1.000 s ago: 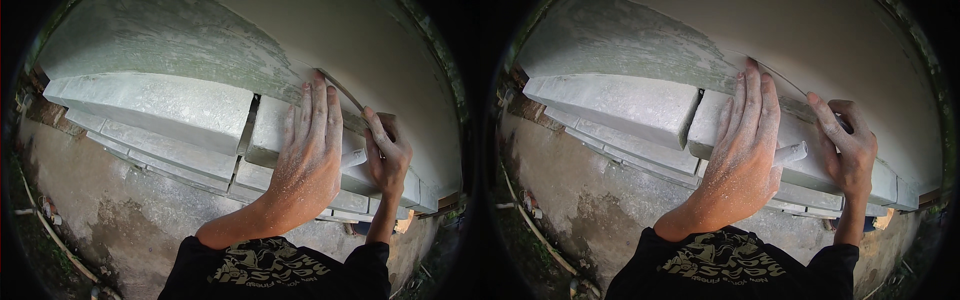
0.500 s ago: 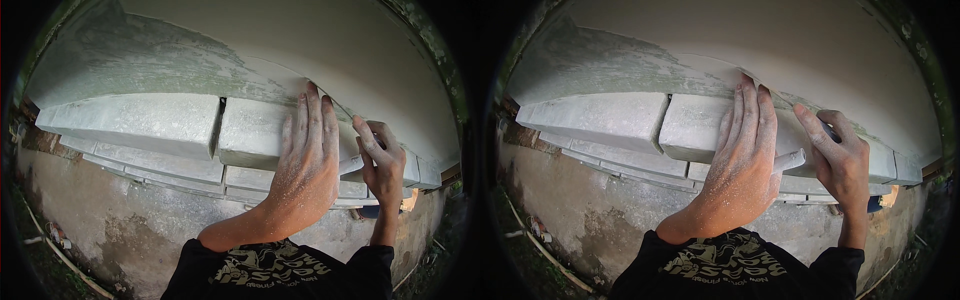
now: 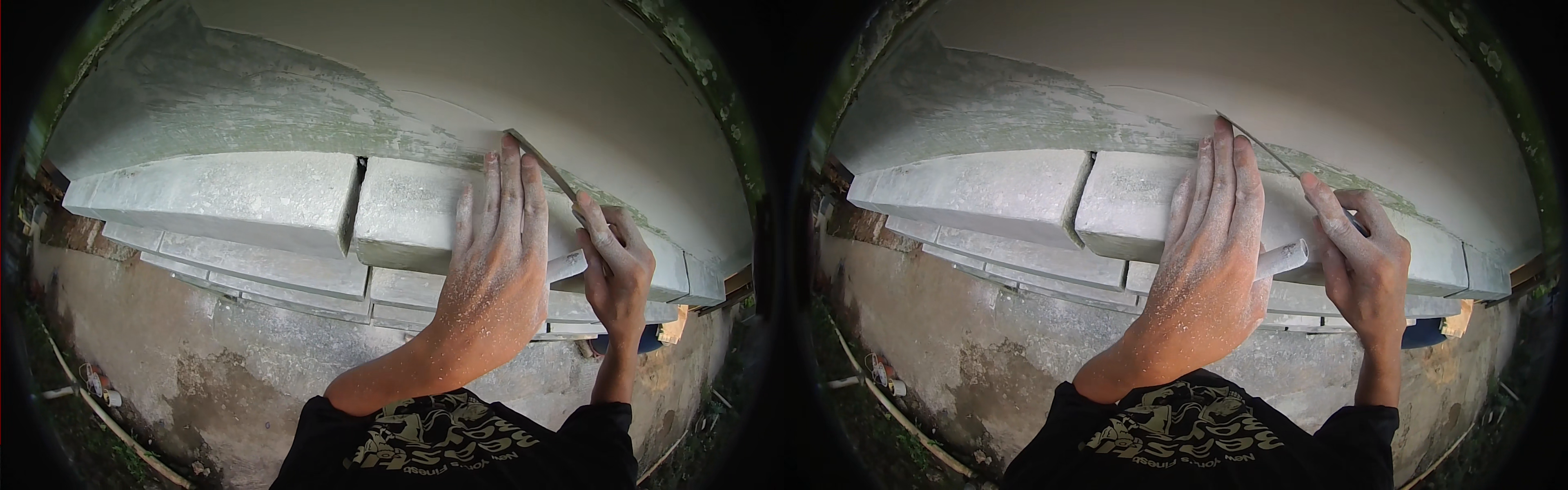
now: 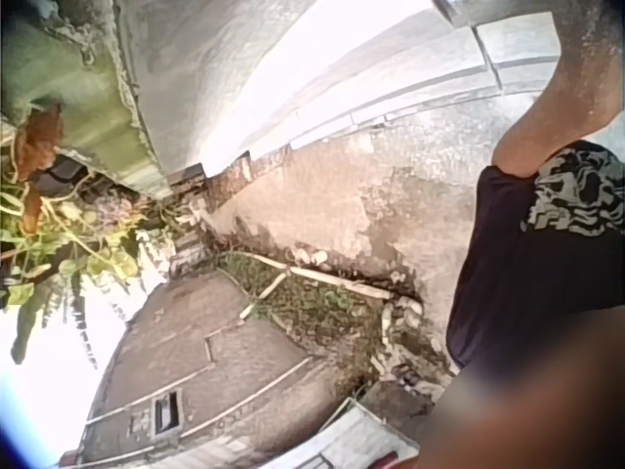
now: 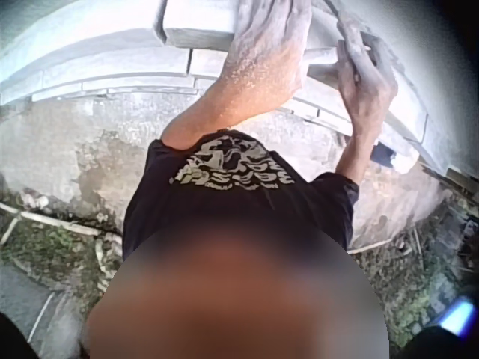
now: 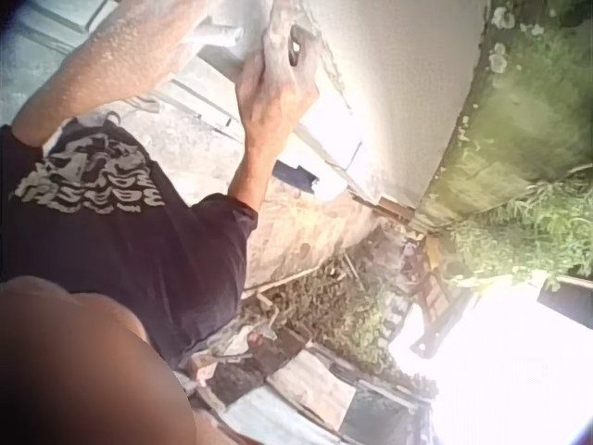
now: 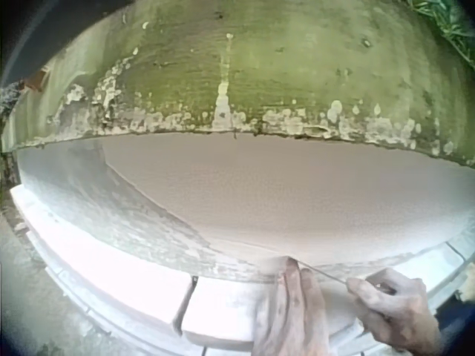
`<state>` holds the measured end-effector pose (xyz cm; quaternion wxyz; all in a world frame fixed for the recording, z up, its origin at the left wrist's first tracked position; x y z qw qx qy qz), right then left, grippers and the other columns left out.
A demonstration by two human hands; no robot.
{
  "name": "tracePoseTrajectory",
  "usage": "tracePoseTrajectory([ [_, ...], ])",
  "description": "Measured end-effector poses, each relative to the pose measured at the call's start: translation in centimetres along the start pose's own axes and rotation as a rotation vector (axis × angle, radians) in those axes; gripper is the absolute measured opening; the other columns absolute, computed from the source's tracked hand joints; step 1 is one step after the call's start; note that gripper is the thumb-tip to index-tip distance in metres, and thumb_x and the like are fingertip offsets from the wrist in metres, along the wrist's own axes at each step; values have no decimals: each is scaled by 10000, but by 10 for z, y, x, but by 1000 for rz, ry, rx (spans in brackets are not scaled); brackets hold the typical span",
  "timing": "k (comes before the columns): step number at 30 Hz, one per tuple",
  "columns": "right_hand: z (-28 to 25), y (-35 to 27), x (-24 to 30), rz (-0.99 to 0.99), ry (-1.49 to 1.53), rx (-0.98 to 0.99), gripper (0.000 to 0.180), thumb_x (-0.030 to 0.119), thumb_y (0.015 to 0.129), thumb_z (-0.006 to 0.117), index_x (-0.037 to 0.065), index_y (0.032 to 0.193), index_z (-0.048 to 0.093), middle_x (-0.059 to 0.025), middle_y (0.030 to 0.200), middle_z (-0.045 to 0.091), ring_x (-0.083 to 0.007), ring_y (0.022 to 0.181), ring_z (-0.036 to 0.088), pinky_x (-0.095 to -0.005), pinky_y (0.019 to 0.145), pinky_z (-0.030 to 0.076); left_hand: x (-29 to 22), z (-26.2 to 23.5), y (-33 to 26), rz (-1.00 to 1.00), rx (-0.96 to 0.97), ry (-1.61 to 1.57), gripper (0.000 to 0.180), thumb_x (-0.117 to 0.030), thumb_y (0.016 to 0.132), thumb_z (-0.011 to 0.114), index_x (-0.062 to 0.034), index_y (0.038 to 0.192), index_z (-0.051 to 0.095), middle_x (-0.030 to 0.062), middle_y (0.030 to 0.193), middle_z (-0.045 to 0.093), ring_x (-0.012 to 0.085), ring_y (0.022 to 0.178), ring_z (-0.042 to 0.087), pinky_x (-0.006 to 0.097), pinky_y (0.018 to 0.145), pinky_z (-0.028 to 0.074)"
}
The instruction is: Scrape and smooth an outdoor concrete block wall structure using a putty knife scraper tool.
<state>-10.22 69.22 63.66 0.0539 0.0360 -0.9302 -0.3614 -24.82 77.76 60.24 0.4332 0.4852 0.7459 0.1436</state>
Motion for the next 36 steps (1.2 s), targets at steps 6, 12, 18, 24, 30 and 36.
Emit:
tracePoseTrajectory([
  [6,-9,-8,-2,31,94,20,562,-52,819,636,74,1366,655,-127,877,657,-217,670,589,-318,625,476,-3,4,2,-8,5,77,753,-94,910,563,226,1490,204,464,1560,132,575,1473,199,672,1163,210],
  [12,-11,-3,-21,-13,30,42,569,-23,820,648,73,1382,643,-128,839,635,-232,676,552,-325,660,474,-11,11,6,-14,38,191,737,-195,965,578,224,1479,257,439,1574,159,533,1488,218,633,1181,204],
  [18,-5,-2,-22,11,77,59,569,-13,837,658,97,1394,636,-130,857,636,-238,717,596,-340,666,498,-13,18,7,-51,-5,233,725,-208,977,570,228,1472,269,447,1572,152,535,1488,216,614,1192,197],
  [24,-1,7,-17,20,83,57,574,-20,844,672,109,1402,631,-130,900,642,-236,723,607,-343,675,511,-8,17,10,-45,-50,159,729,-174,970,563,234,1477,236,481,1549,139,561,1484,193,620,1189,202],
  [30,0,2,-21,-10,98,63,568,-12,853,680,113,1405,628,-127,877,636,-238,716,602,-352,673,511,-8,18,8,-59,-28,168,721,-155,977,543,230,1487,211,470,1563,106,561,1492,163,653,1177,200],
  [36,-1,0,-22,16,115,58,555,-9,860,676,106,1400,629,-127,870,639,-242,711,599,-356,663,505,-13,14,10,-74,-12,202,718,-152,980,538,230,1489,205,465,1567,97,562,1494,149,657,1167,217],
])
Point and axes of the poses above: each hand's wrist, its own y-axis towards the middle knuckle, its own z-axis out of the palm, x = y × z, the point moved 3 cm from there along y, towards the middle knuckle
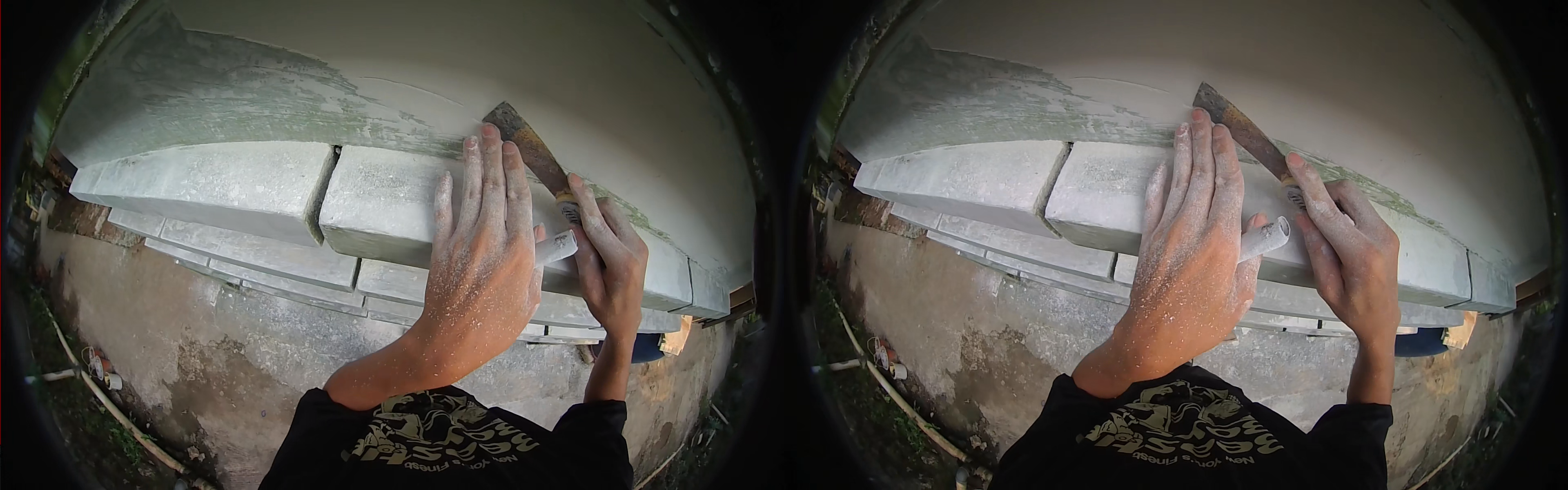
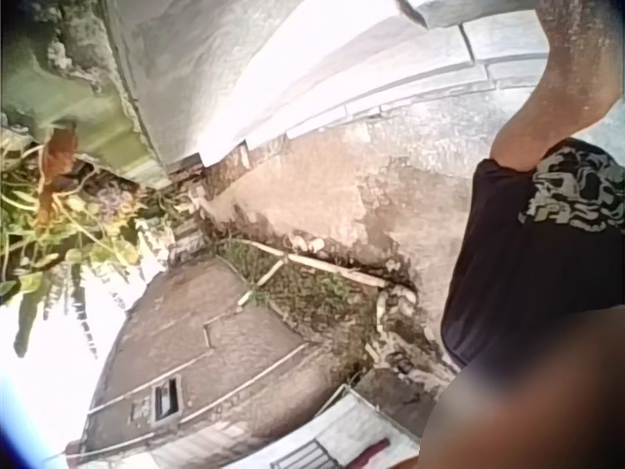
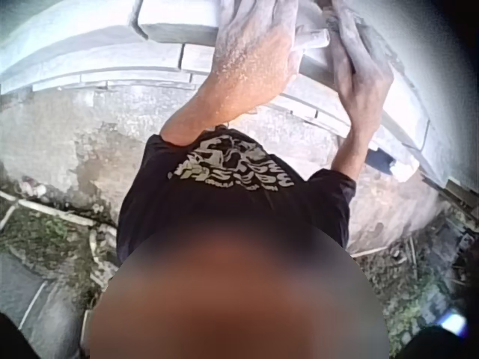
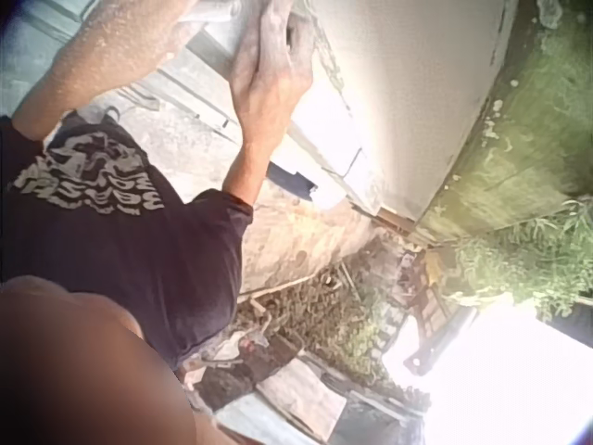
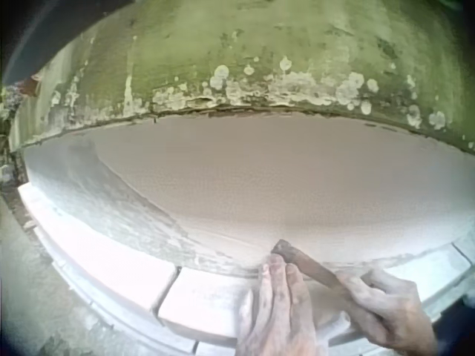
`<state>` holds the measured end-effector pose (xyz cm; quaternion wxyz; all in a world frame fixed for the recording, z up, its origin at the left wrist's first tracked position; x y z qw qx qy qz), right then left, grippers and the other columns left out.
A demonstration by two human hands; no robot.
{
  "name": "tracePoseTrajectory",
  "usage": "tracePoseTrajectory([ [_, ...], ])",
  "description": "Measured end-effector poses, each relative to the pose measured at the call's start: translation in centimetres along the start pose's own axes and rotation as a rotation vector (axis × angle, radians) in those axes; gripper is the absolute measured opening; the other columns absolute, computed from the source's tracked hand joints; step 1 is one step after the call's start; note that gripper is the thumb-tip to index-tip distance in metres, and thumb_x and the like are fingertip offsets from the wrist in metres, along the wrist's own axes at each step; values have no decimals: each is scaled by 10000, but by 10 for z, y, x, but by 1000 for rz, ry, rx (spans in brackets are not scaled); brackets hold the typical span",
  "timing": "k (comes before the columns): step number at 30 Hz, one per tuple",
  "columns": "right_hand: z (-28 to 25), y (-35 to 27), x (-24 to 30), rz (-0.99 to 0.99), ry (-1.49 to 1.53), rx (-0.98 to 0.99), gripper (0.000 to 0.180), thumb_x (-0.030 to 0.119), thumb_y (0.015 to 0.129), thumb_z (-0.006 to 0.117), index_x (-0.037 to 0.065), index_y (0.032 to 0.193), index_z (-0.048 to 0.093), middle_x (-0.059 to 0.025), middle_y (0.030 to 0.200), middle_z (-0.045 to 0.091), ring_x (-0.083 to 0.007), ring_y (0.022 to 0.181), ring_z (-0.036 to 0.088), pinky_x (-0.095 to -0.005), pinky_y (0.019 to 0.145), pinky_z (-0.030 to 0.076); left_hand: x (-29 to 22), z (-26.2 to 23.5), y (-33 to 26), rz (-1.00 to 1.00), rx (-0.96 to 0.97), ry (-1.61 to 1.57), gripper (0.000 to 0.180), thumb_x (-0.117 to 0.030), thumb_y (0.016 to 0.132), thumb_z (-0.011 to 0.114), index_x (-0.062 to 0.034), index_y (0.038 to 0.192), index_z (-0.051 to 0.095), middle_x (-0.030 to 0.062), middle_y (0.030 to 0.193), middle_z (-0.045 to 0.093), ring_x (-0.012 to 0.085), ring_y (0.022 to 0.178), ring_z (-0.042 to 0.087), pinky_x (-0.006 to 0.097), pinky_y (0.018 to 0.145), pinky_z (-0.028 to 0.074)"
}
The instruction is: Scrape and smooth an outdoor concrete block wall structure using a putty knife scraper tool.
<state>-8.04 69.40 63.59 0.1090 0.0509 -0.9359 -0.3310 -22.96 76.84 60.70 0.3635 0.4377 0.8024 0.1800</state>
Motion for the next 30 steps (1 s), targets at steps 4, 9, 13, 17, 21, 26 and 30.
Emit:
tracePoseTrajectory([
  [4,7,21,9,-74,2,-25,571,-9,864,678,112,1418,614,-124,893,641,-237,735,593,-358,684,505,7,1,2,-11,-121,-75,708,-133,976,536,226,1491,208,454,1577,88,564,1492,155,667,1162,224],
  [9,13,10,11,-29,-26,-20,572,1,859,692,112,1415,617,-123,904,641,-233,748,587,-360,703,504,11,-2,0,-37,-47,14,714,-148,981,543,228,1488,211,448,1581,85,568,1486,170,663,1166,223],
  [13,5,18,16,-15,-89,-18,578,6,857,688,109,1421,612,-118,904,644,-237,770,587,-365,720,504,9,-5,1,3,-85,-48,723,-184,981,565,222,1485,242,443,1582,102,554,1482,208,647,1170,234],
  [17,9,14,17,-94,-135,-32,570,4,846,688,92,1405,623,-119,887,645,-242,789,594,-357,755,504,19,-7,-1,8,-74,17,721,-167,973,560,217,1490,236,442,1581,117,541,1485,216,664,1161,228],
  [21,5,10,9,-20,-104,-23,602,-3,840,687,113,1426,606,-112,933,649,-254,813,582,-354,761,500,9,-3,-1,28,-20,-30,733,-118,950,542,200,1512,195,444,1580,122,537,1488,217,684,1150,227],
  [26,4,7,12,-71,-147,-45,590,-15,835,693,91,1410,617,-109,878,648,-236,788,582,-352,772,494,11,-3,-2,6,-52,-62,760,-104,938,557,206,1514,170,451,1571,140,534,1485,229,670,1153,231],
  [30,3,10,10,-46,-159,-82,581,-26,830,692,96,1395,634,-104,871,660,-231,792,589,-359,773,492,11,0,2,14,-49,-39,799,-118,919,588,212,1512,166,457,1564,151,538,1483,231,664,1147,242],
])
Point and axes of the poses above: each hand's wrist, its own y-axis towards the middle knuckle, its own z-axis out of the palm, x = y × z, the point moved 3 cm from there along y, towards the middle knuckle
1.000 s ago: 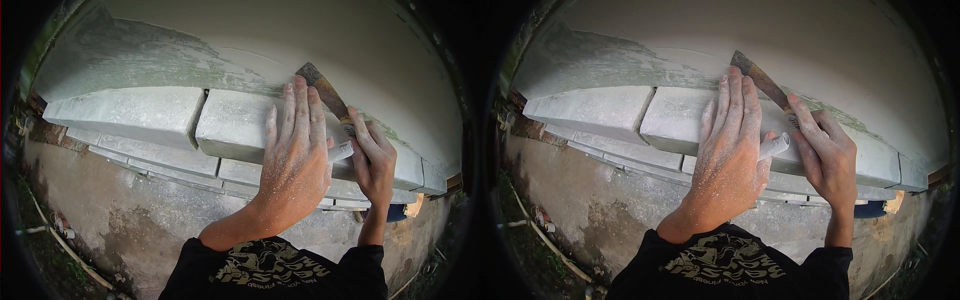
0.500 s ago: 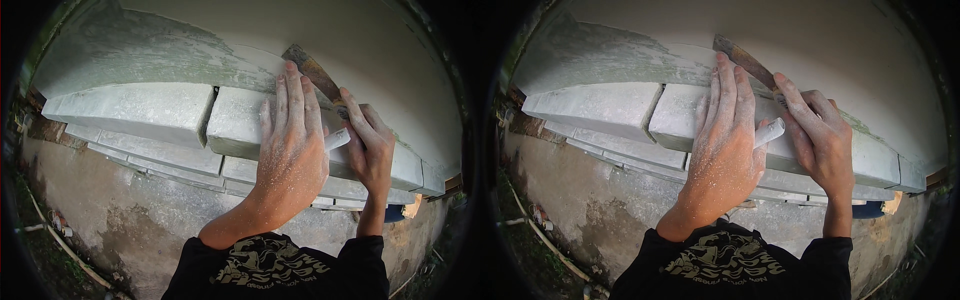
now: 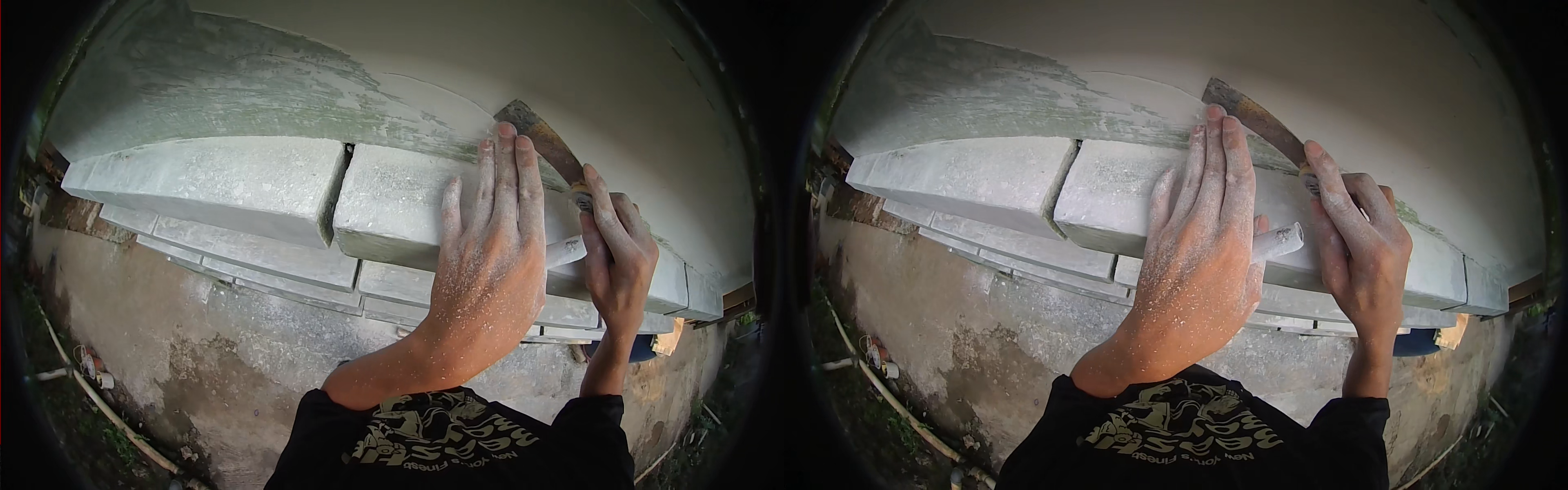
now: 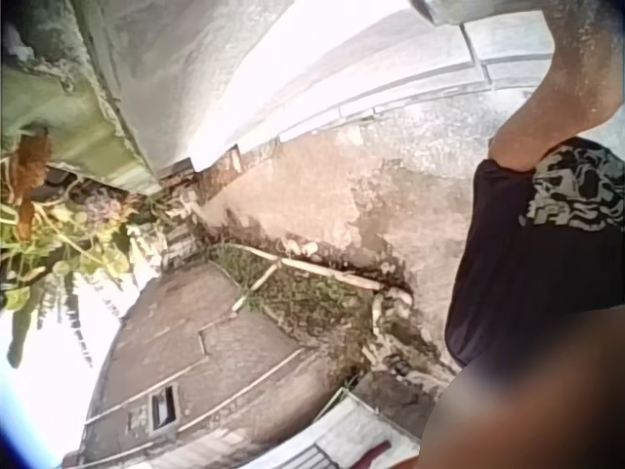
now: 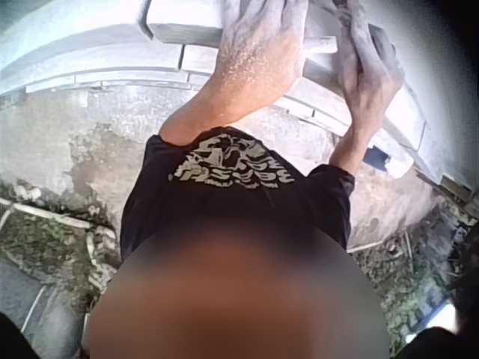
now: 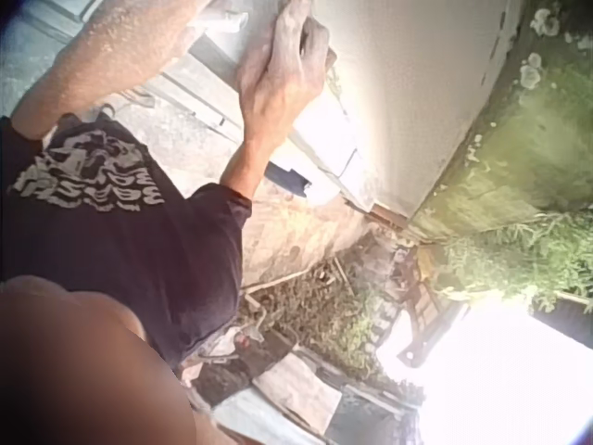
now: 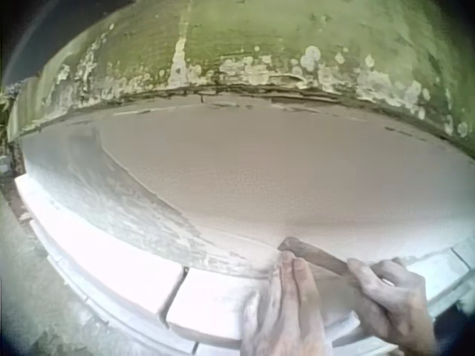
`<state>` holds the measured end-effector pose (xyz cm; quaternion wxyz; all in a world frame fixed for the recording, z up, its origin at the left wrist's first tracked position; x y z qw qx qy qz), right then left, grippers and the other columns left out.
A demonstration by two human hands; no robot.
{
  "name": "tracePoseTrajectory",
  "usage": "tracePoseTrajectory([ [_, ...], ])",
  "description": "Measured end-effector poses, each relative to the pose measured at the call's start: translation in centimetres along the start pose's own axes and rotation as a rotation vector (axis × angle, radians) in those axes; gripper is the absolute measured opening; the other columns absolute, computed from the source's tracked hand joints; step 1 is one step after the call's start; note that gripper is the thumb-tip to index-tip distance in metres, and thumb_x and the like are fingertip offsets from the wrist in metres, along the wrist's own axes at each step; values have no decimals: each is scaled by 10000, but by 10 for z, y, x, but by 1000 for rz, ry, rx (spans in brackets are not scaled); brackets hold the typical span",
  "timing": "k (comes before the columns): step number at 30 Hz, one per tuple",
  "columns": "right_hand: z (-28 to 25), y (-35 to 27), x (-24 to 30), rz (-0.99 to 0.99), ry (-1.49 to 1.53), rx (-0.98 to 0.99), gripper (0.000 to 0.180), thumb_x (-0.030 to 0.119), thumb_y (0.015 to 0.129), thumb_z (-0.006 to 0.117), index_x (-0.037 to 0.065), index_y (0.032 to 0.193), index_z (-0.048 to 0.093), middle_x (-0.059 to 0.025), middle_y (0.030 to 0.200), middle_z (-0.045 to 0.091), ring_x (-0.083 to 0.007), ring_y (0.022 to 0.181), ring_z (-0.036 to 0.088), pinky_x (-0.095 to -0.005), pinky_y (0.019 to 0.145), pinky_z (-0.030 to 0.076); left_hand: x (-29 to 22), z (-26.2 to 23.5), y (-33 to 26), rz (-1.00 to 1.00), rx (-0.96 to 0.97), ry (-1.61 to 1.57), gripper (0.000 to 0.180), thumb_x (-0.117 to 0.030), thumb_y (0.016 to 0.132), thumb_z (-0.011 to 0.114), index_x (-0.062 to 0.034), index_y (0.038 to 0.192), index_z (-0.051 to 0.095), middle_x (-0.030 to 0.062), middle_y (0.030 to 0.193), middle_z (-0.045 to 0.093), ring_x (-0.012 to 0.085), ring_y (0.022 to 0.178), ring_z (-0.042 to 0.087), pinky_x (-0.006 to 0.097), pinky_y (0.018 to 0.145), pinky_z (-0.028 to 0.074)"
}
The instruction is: Scrape and smooth an outdoor concrete block wall structure using a putty knife scraper tool.
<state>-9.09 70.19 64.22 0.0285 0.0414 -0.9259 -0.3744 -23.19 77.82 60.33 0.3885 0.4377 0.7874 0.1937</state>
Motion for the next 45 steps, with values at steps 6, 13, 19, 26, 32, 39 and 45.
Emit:
tracePoseTrajectory([
  [6,3,-6,-2,-24,21,29,572,-21,834,696,96,1390,637,-95,886,672,-237,795,591,-359,787,486,-6,3,-6,-4,53,70,817,-148,921,605,213,1511,171,462,1558,159,544,1481,229,667,1143,244],
  [13,0,-2,1,-61,3,31,589,-4,828,709,115,1399,634,-88,878,663,-238,782,577,-359,789,483,-4,0,-4,-62,-53,-6,769,-76,898,564,225,1498,189,476,1551,145,564,1477,215,683,1150,229],
  [19,4,3,3,26,68,40,581,8,833,708,131,1396,639,-89,884,664,-251,800,566,-375,799,485,0,1,0,-40,-124,-56,720,-34,884,542,246,1470,233,475,1548,152,573,1454,260,631,1154,275],
  [26,-8,-11,-6,-10,5,89,566,-5,839,681,137,1386,649,-90,934,689,-243,837,564,-367,847,464,-6,-1,-10,41,40,52,686,-83,920,565,213,1473,287,428,1574,164,555,1440,299,614,1170,247],
  [32,-6,-18,-11,-55,32,18,553,-7,843,671,138,1376,661,-94,920,691,-237,818,551,-350,844,454,-10,2,-13,30,-6,12,676,-87,920,567,206,1470,305,432,1568,174,556,1451,274,616,1163,257],
  [39,-2,-10,-11,21,22,32,545,-5,844,688,140,1368,667,-106,917,680,-246,788,566,-358,817,476,-9,2,-4,71,-10,3,666,-29,894,538,225,1460,296,476,1543,153,578,1444,265,617,1159,272],
  [45,5,-12,-12,-42,33,30,537,5,853,694,128,1375,657,-112,908,664,-246,806,594,-365,783,493,-11,7,-2,53,0,-39,699,-1,856,554,269,1436,273,519,1511,141,614,1430,256,626,1163,270],
])
Point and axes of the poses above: each hand's wrist, its own y-axis towards the middle knuckle, its own z-axis out of the palm, x = y × z, the point moved 3 cm from there along y, towards the middle knuckle
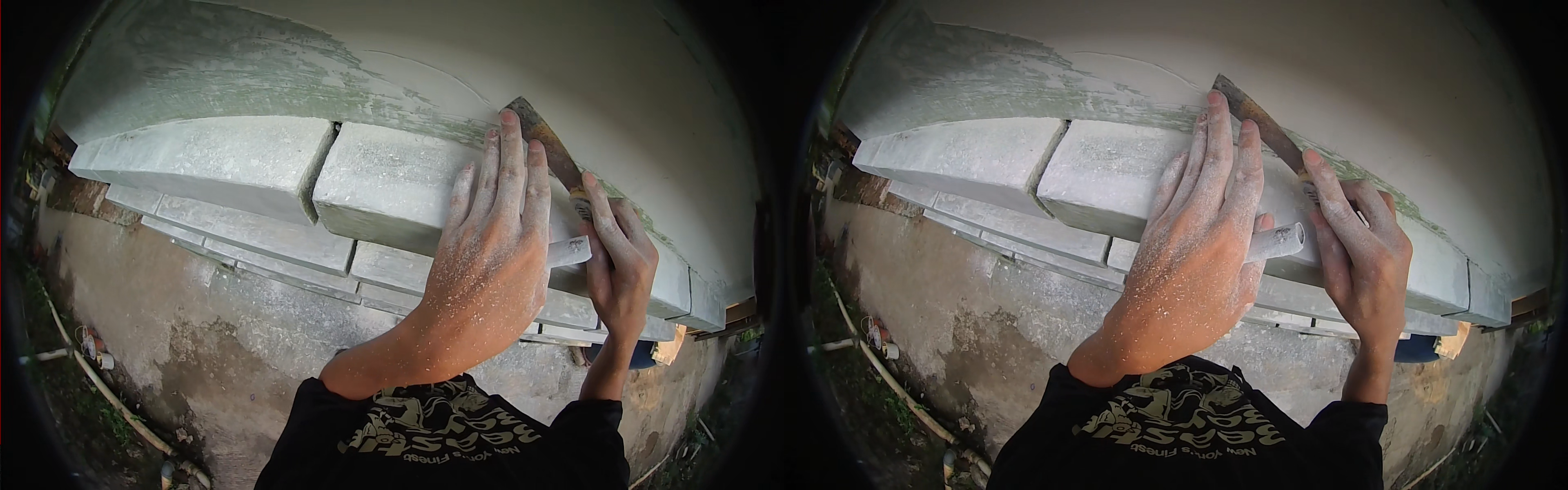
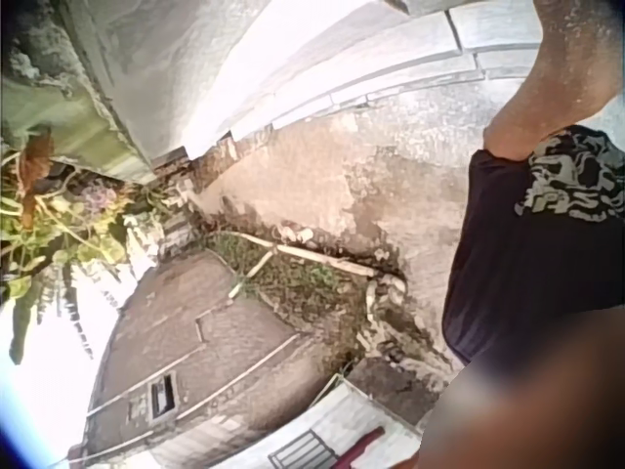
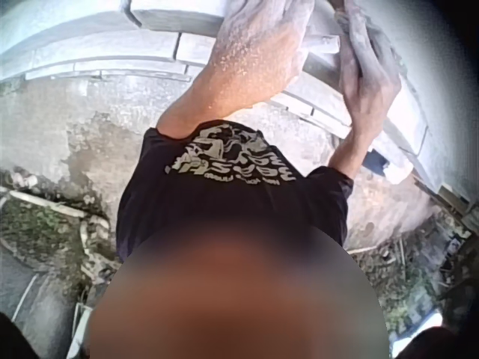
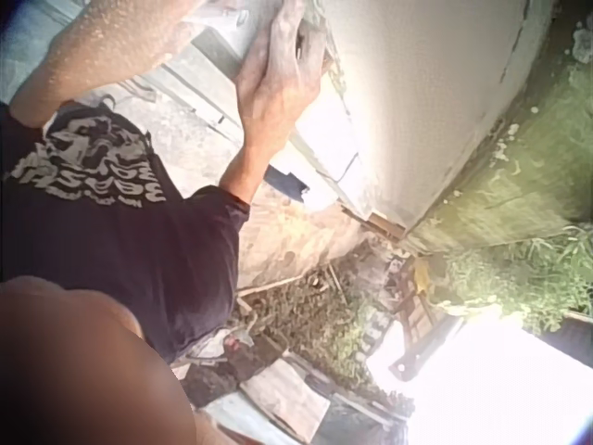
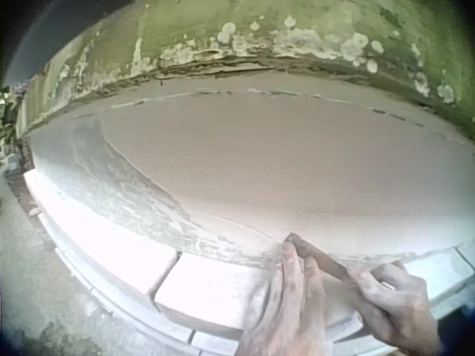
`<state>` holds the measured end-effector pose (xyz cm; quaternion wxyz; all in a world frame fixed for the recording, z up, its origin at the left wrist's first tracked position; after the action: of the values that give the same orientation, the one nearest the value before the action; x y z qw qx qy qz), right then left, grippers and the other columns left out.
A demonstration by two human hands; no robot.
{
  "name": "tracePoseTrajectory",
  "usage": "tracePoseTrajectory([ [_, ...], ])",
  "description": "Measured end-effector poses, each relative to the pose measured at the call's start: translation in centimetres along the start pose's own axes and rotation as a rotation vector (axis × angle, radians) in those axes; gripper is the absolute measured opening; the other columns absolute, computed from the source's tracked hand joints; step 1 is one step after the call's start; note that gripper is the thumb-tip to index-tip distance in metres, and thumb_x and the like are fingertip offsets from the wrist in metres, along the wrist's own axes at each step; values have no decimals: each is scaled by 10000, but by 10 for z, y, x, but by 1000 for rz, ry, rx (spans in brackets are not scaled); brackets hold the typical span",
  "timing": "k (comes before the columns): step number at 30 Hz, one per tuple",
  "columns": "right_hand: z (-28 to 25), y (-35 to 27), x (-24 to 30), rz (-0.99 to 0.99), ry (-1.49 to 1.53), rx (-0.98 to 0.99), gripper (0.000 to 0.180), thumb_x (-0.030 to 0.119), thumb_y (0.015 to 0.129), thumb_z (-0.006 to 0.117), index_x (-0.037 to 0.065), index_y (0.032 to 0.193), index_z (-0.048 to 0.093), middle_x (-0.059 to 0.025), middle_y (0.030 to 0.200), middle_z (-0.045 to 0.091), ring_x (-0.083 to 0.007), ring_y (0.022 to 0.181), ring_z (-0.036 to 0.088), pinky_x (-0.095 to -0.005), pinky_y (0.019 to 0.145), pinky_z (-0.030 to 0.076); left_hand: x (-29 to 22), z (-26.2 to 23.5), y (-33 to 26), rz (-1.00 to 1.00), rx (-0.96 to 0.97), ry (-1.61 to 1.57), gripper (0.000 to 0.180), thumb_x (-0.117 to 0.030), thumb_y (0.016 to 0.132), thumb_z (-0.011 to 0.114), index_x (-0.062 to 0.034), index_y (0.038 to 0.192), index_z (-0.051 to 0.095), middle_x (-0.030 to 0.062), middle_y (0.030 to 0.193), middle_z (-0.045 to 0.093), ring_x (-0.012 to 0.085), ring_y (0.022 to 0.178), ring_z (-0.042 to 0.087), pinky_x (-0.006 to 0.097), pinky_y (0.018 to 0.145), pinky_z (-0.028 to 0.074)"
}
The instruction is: Scrape and smooth an outdoor concrete block wall structure using a putty knife scraper tool.
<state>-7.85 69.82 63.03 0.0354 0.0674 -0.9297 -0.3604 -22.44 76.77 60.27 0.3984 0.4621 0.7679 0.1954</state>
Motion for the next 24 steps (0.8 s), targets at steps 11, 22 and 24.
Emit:
tracePoseTrajectory([
  [11,-6,11,-4,30,46,4,557,-12,850,679,106,1393,636,-115,880,650,-243,746,565,-361,733,489,-1,1,3,-1,-57,65,709,-21,865,566,271,1438,268,535,1496,143,619,1432,247,650,1164,247],
  [22,-6,-2,4,25,50,41,569,15,866,644,144,1420,616,-121,912,656,-259,763,576,-357,767,490,-11,1,-3,-8,-50,17,696,-39,881,566,287,1422,272,538,1494,138,644,1415,245,663,1160,244],
  [24,-8,-5,0,42,36,37,577,20,861,646,146,1424,613,-120,893,646,-261,770,582,-370,774,491,-10,2,-2,26,-34,15,692,-46,887,565,287,1420,276,539,1494,136,646,1413,246,667,1158,243],
])
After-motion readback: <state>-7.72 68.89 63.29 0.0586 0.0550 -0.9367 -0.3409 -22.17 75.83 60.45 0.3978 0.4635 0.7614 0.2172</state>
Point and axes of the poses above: each hand's wrist, its own y-axis towards the middle knuckle, its own z-axis out of the palm, x = y × z, the point moved 3 cm from there along y, towards the middle knuckle
